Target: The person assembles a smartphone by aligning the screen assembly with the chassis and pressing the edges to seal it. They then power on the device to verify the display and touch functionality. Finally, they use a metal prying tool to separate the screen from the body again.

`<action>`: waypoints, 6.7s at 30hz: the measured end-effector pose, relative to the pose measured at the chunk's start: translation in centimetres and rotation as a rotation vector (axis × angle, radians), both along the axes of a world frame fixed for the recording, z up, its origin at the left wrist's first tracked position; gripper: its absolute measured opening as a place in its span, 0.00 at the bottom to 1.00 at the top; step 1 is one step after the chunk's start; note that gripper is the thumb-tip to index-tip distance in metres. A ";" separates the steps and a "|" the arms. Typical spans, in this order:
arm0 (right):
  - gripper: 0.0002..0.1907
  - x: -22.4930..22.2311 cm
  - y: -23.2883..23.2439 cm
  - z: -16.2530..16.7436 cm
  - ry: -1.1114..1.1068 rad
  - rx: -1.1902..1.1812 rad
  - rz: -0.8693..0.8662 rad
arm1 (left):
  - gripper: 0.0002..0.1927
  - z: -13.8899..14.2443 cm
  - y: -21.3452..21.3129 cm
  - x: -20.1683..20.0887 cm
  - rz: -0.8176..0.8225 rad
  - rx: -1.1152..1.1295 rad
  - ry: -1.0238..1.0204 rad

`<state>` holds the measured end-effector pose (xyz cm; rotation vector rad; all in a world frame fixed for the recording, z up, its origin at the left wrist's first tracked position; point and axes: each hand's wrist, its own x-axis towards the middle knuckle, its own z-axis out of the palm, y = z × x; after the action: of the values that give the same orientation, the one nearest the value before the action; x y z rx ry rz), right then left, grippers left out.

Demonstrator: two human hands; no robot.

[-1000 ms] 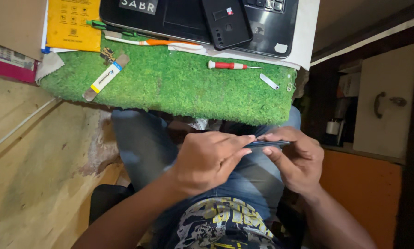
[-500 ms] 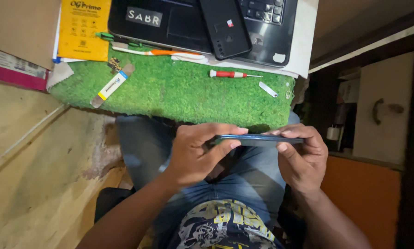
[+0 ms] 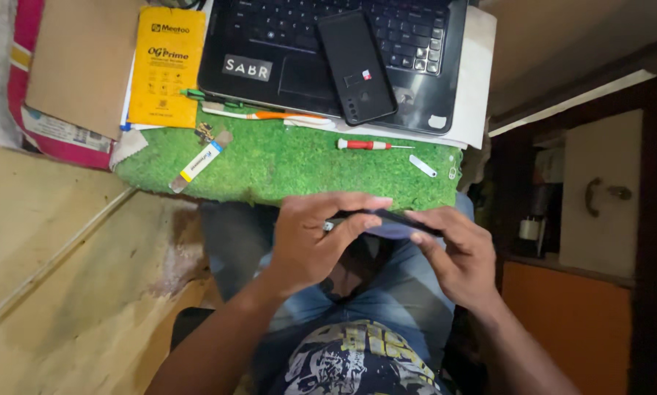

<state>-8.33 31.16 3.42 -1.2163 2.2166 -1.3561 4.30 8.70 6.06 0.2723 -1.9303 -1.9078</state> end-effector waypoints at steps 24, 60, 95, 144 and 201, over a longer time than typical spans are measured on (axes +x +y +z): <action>0.65 0.7 -7.1 0.4 -0.003 -0.064 -0.185 | 0.18 -4.6 0.6 -4.9 0.020 0.388 0.002; 0.64 0.1 -6.3 -1.7 -0.305 -0.259 -0.019 | 0.18 -7.3 -0.1 -4.9 -0.002 0.512 0.104; 0.13 -2.3 -4.2 -2.9 -0.639 -0.367 -0.230 | 0.17 -5.9 -1.1 -4.3 -0.127 0.366 0.082; 0.14 -1.1 -3.6 -2.2 0.865 -0.057 0.084 | 0.17 -8.2 -0.5 -5.0 0.067 0.490 0.048; 0.18 -0.8 -5.2 -2.6 -0.952 -0.471 -0.171 | 0.32 -6.0 2.1 -4.0 -0.274 0.481 0.166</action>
<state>-9.17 25.95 0.87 -0.3049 1.3715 -2.0269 0.33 10.77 0.05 -0.0210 -1.4396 -2.4762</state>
